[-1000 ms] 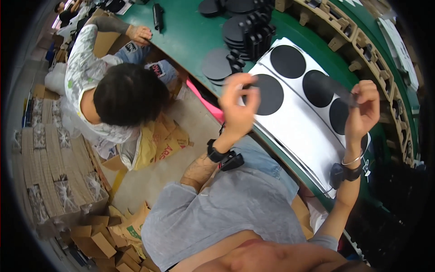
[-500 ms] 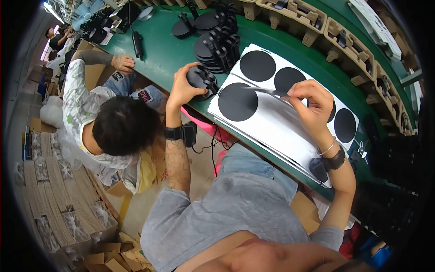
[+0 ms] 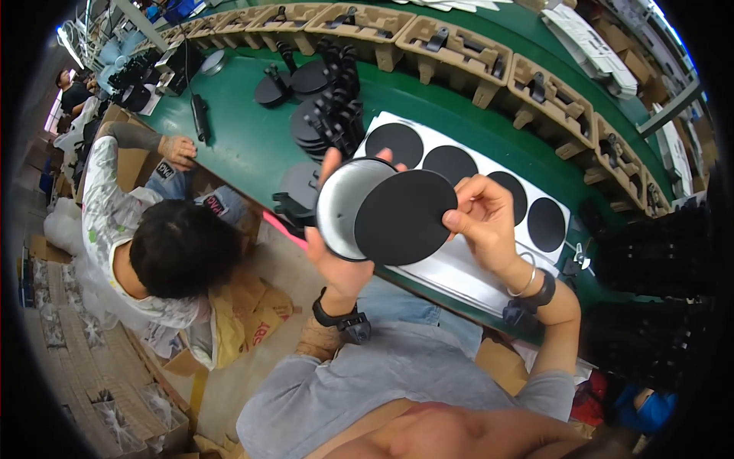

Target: The person peels a circular adhesive pad from a sheet by hand, presses it onto the base of a black plastic stand, and places the completed stand into a cardboard tray, repeating the process for several units.

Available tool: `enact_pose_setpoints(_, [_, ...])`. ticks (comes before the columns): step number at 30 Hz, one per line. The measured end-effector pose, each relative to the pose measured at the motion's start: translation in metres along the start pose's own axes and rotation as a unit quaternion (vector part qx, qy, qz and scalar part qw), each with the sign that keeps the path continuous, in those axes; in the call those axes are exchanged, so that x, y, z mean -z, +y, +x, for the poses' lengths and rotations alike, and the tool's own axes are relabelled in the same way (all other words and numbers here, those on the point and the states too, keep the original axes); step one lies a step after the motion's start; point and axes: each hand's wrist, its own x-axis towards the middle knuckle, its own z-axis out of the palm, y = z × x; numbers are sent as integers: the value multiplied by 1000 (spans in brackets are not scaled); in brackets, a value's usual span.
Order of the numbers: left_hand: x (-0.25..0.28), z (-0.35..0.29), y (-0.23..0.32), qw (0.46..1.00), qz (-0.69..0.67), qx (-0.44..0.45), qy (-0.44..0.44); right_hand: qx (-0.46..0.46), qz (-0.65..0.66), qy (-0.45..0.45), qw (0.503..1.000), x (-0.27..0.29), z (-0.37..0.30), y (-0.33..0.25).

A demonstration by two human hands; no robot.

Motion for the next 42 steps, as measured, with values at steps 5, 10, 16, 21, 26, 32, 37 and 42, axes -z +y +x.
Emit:
enact_pose_setpoints(5, [-9, -3, -21, 998, -26, 32, -51, -51, 35, 21, 998, -1, -7, 3])
enact_pose_setpoints(10, [-13, -4, -31, 996, -47, 37, -64, -43, 31, 30, 998, 7, -9, 6])
enact_pose_setpoints(16, [-16, -11, -46, 996, -56, 31, -65, -38, 55, 25, 997, 19, -16, 6])
enact_pose_setpoints(21, [-18, -16, -52, 997, -70, 22, -38, -55, 100, 25, 993, 22, -19, 9])
enact_pose_setpoints(26, [-21, -16, -48, 998, -2, 19, -53, -77, 56, 35, 995, 18, -19, 5])
enact_pose_setpoints(32, [-15, -16, -43, 998, 6, 12, -69, -63, 44, 32, 997, 12, -17, 9])
enact_pose_setpoints(37, [-12, -10, -29, 995, 44, 25, -84, -36, -2, 33, 999, 8, -9, 14])
enact_pose_setpoints(42, [-4, -20, -39, 983, 157, -22, -90, -24, -172, 30, 984, 16, 3, 12])
